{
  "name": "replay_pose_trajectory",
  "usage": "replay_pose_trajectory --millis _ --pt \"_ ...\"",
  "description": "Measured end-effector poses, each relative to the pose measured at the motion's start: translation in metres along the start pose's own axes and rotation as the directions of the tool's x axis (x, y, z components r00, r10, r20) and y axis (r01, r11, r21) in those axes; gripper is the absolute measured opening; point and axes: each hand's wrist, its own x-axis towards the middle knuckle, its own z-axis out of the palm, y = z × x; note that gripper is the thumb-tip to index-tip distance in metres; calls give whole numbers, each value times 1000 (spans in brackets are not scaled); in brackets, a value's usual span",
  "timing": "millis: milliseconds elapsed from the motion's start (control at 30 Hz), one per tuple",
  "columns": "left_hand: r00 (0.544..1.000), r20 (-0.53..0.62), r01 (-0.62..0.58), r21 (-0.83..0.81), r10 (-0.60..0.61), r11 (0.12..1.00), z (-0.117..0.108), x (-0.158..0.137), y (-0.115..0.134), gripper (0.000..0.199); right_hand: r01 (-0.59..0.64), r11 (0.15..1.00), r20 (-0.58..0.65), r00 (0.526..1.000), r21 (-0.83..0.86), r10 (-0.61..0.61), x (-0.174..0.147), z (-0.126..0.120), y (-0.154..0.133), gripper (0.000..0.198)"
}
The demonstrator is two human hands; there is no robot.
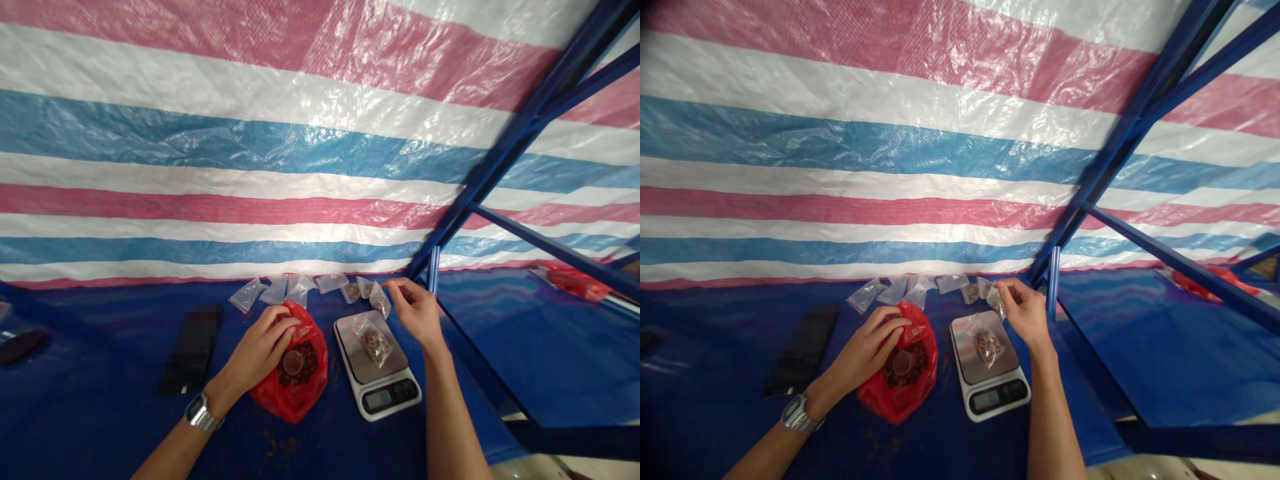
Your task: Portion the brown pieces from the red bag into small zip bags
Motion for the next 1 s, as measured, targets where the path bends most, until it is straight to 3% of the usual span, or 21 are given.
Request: replay_pose_trajectory --millis 433,500,600,767,867,933,1000 --pt "998 -54 -13 -16 12 1000 0 0 -2 28 -10 1000 151 989 5 10 -2 -5 -7 43" --pt "998 -57 -14 -22 13 1000 0 1 -2 27 -27 999 277 960 -27 33 -2 -6 -7 42" --pt "998 -59 -15 -22 14 1000 -1 1 -2 27 -65 995 469 878 -72 91 -4 -6 -4 43" --pt "999 -43 -9 -34 7 999 -2 0 -3 27 -130 989 603 785 -65 142 -10 -5 1 49" --pt "999 -46 14 -118 -19 993 -2 0 -1 27 -149 988 666 735 -32 132 -9 -4 -3 42" --pt "998 -49 33 -218 -45 975 -2 0 3 26 -142 990 644 758 14 100 -8 3 -9 38" --pt "997 -36 58 -319 -74 946 -1 0 7 25 -140 984 556 829 114 54 -8 17 -19 38"
